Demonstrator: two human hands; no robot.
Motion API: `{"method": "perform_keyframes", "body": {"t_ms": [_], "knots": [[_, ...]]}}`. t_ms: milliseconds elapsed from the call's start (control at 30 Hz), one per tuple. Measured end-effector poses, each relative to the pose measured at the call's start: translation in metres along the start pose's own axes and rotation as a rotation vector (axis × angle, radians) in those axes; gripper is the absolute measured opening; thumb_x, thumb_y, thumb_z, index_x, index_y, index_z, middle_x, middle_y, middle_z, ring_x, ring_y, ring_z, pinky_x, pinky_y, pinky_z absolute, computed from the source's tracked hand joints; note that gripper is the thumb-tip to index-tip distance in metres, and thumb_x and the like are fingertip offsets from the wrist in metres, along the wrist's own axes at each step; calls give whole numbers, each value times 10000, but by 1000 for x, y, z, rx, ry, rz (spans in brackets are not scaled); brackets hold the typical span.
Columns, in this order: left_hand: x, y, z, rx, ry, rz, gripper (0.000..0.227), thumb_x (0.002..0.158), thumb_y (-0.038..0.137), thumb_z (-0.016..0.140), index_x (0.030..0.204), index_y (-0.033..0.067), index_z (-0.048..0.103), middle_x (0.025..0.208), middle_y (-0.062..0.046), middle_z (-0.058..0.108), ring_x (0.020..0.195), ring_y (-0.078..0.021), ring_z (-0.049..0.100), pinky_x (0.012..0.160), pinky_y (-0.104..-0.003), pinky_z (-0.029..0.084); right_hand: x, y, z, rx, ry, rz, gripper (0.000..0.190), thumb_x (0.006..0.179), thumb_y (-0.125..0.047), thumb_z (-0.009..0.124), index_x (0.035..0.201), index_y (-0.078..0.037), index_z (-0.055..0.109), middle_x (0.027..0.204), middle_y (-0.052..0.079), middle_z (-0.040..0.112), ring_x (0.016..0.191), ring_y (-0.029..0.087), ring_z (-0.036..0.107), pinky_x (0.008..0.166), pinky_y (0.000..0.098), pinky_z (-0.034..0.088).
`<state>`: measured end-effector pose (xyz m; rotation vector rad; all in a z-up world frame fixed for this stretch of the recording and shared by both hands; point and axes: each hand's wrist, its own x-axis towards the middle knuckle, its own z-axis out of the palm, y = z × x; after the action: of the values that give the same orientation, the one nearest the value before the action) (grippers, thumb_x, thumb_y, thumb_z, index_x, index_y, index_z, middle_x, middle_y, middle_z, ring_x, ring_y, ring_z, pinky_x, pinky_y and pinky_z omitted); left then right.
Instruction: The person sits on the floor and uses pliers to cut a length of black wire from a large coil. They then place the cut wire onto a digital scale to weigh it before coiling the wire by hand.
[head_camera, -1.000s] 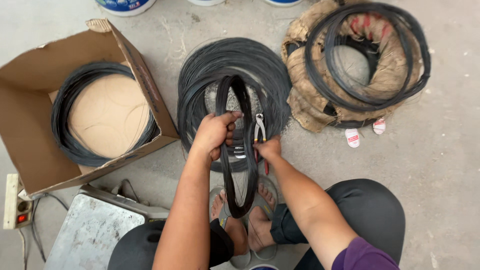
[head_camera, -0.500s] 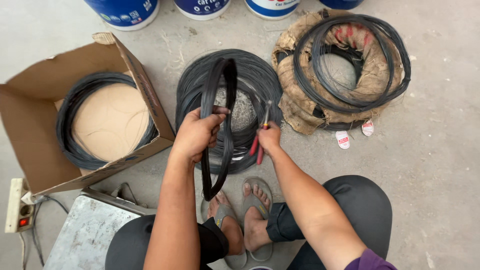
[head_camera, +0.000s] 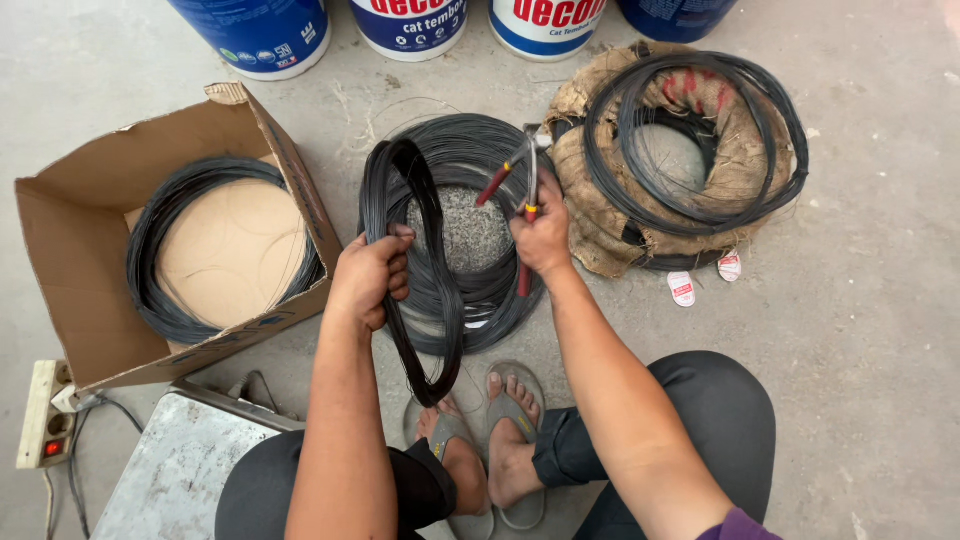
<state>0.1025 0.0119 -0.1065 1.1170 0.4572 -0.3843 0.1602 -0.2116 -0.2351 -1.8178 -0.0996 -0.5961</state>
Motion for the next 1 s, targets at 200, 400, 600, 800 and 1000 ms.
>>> {"method": "perform_keyframes", "body": {"t_ms": [200,400,600,800,1000], "knots": [[1,-9,0,2,-35,-46,83,769,48,536,841,87,556,445,79,190,325,-23,192,313,-176,190,35,-91,-14,443,-80,-39,231,533,115,527,625,-72,429,1277,195,471,1209,286,435,922,385,463],[-10,-3,10,145,69,16,88,821,138,570,850,58,594,474,0,332,302,-50,274,287,-201,235,34,-129,-12,795,-106,420,339,594,181,456,823,-63,401,1104,235,556,863,349,638,624,441,604],[-13,-12,13,223,141,79,167,854,183,563,857,22,608,497,1,333,310,-63,307,290,-208,246,-27,-72,8,431,-210,907,449,567,133,516,995,3,483,783,157,548,652,292,629,480,466,577],[-13,-15,9,80,55,163,55,887,152,522,899,99,522,480,11,266,294,-53,243,281,-186,190,-12,-66,0,280,-396,970,248,590,103,497,829,38,507,674,247,589,573,319,636,474,472,561],[-29,-7,3,-2,-65,103,95,906,185,518,831,133,492,479,62,196,307,-18,189,286,-162,180,2,-77,-32,531,-244,1105,371,516,201,472,860,63,502,659,277,578,605,364,640,545,485,571]]}}
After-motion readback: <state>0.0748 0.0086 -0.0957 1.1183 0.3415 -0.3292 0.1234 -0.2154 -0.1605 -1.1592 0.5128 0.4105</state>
